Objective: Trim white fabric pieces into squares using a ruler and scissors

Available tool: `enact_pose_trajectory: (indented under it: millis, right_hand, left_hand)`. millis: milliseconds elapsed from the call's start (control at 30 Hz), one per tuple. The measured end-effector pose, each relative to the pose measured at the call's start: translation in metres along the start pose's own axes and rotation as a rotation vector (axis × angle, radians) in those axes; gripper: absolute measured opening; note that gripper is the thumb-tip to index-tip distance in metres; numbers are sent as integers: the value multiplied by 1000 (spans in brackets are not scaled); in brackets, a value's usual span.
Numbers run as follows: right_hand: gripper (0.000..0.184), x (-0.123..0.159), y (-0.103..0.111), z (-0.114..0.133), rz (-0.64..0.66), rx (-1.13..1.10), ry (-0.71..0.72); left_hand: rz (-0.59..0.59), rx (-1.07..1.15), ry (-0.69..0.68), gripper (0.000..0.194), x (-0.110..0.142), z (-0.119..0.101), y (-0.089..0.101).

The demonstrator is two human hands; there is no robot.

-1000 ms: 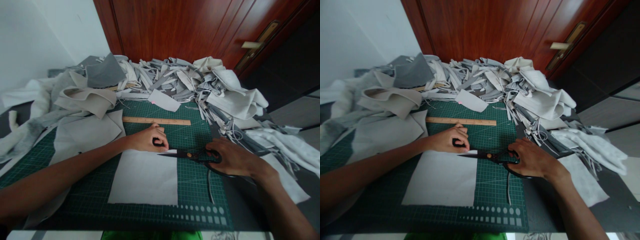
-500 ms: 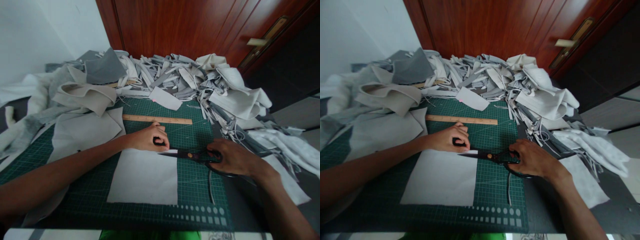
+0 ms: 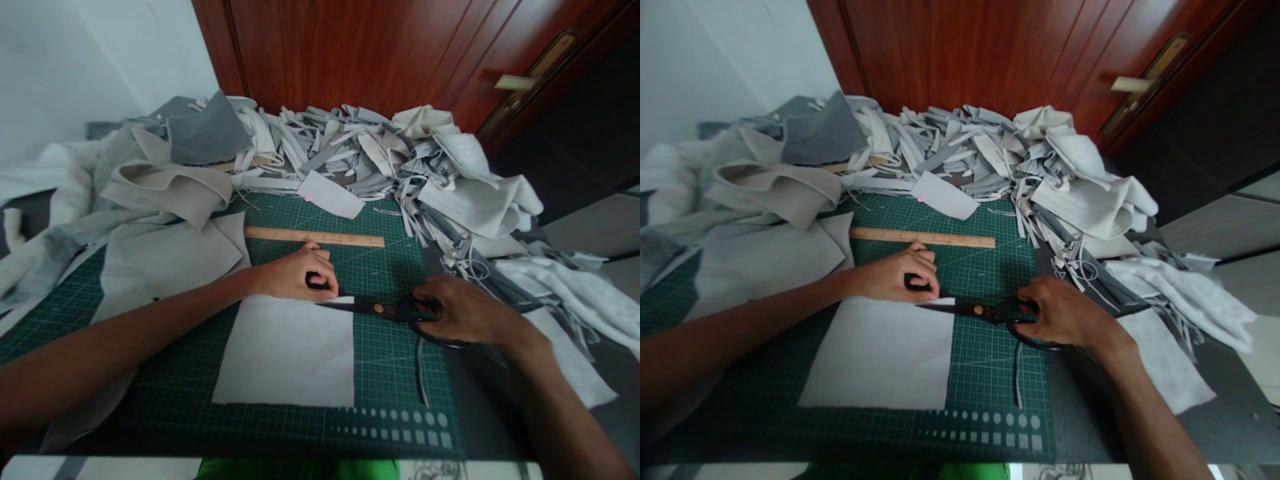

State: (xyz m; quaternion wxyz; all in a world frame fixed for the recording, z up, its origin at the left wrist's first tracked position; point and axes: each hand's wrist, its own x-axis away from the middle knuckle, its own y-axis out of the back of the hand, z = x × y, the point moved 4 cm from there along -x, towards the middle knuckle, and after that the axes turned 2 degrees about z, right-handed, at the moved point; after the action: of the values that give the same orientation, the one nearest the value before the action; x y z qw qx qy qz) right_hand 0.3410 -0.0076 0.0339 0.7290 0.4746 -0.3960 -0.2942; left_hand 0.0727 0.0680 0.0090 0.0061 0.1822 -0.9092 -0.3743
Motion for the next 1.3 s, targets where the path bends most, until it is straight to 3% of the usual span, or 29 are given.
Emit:
enact_pose_trajectory:
  millis: [200,467,733,1300]
  right_hand:
    - [17,0,0,-1,-48,-20,12]
    - [16,0,-3,-2,4,11,4]
    - [18,0,-3,-2,-61,-5,16]
    - [18,0,-5,-6,-40,-13,9]
  left_hand:
    - [-15,-25,-4,21,0,1,-1]
    - [3,-42,14,23,-1,1,0]
    - [2,-18,0,23,-1,1,0]
    - [-4,-32,5,23,-1,0,0]
